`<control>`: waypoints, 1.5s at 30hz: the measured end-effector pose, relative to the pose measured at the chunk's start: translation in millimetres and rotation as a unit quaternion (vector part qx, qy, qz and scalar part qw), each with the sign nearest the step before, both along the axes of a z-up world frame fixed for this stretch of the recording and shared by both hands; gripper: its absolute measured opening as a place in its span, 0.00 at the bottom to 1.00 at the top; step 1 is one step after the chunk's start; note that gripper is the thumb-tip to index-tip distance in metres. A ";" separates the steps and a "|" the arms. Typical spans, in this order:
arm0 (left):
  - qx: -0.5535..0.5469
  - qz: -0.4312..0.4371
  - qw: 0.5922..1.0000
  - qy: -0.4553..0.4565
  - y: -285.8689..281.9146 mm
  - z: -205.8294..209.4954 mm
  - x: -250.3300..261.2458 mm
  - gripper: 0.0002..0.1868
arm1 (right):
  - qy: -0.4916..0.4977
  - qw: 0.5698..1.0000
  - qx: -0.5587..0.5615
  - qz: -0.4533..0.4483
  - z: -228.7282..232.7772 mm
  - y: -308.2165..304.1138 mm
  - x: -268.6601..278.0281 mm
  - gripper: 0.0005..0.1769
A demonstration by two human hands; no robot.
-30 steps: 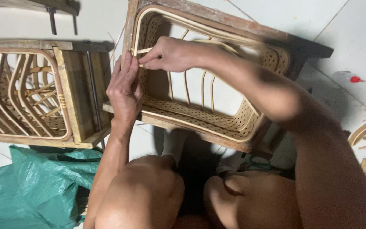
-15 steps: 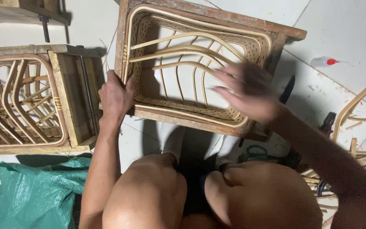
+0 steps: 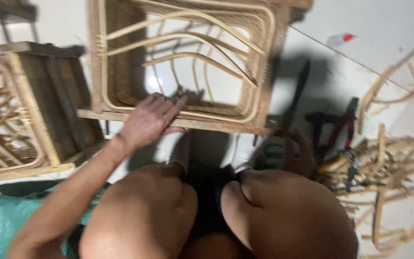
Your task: The person weaves thin bamboo strips into a rectangular basket frame, using a hammer to secure the strips and applying glue to the joints. The person repeatedly adjusts and presses the strips into place.
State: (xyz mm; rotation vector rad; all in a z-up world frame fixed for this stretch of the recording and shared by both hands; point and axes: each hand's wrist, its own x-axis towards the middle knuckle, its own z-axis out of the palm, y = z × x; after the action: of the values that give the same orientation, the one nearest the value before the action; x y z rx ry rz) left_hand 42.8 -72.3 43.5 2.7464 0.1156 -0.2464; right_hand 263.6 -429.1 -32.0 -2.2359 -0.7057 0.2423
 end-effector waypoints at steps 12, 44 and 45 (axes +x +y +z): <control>0.053 -0.043 0.996 0.053 1.0 -15.2 9.4 0.36 | -0.101 0.985 0.083 0.109 58.0 16.0 7.0 0.22; -0.042 0.015 0.995 -0.085 -11.3 -50.8 -10.4 0.23 | -0.086 0.891 -0.034 0.444 40.6 146.2 -16.8 0.24; -0.043 0.023 0.997 -0.065 -8.2 -50.7 -11.2 0.22 | -0.084 0.888 -0.047 0.449 38.1 146.5 -17.0 0.25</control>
State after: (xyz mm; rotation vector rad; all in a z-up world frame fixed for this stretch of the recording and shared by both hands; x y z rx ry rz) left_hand 31.5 -80.6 -7.2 2.6619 0.1297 -0.0596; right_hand 246.6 -282.6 6.1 -1.8699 -1.8334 0.5366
